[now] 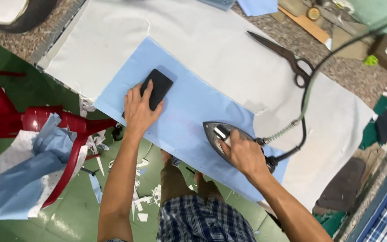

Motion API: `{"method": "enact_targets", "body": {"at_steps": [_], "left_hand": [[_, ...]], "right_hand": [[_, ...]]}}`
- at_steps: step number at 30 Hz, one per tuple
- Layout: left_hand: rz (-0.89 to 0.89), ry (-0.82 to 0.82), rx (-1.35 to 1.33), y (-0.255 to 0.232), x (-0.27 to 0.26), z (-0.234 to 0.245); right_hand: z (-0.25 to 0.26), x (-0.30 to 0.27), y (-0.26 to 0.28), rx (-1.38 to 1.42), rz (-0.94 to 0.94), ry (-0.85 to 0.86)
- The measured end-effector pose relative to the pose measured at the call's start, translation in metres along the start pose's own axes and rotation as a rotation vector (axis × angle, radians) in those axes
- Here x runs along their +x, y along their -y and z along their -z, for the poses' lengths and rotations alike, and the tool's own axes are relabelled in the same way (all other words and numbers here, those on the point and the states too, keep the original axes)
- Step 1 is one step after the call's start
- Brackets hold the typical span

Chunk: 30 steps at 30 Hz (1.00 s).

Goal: The person irons a light blue fabric piece on a worktable using a steam iron and a black pressing block. They smooth the fabric, iron it, trim the edges with scissors, and repeat the ironing process on different sections.

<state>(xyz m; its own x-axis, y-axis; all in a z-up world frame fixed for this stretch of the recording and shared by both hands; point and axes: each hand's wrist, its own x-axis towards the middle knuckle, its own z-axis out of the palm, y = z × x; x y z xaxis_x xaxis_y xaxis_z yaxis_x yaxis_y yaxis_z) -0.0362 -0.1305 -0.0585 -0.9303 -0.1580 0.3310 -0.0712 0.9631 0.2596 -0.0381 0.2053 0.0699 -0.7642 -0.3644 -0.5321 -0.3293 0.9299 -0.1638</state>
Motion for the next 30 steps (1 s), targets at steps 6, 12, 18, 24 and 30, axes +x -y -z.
{"method": "enact_targets", "body": {"at_steps": [6,12,18,24,30], "left_hand": [[-0.008,-0.005,0.044,-0.003,0.005,0.003],[0.000,0.016,0.007,0.001,-0.001,0.000],[-0.031,0.047,-0.031,-0.002,0.000,0.004],[-0.214,-0.039,-0.021,0.010,0.001,-0.004],[-0.653,0.276,-0.342,-0.006,0.022,-0.019]], "right_hand": [[-0.019,0.024,0.003,-0.114,0.094,-0.238],[-0.004,0.033,0.010,-0.030,0.105,-0.163],[0.010,0.029,0.010,0.140,0.076,-0.066],[-0.019,0.028,0.001,0.212,-0.011,-0.183],[0.000,-0.025,-0.018,0.365,-0.373,-0.222]]}}
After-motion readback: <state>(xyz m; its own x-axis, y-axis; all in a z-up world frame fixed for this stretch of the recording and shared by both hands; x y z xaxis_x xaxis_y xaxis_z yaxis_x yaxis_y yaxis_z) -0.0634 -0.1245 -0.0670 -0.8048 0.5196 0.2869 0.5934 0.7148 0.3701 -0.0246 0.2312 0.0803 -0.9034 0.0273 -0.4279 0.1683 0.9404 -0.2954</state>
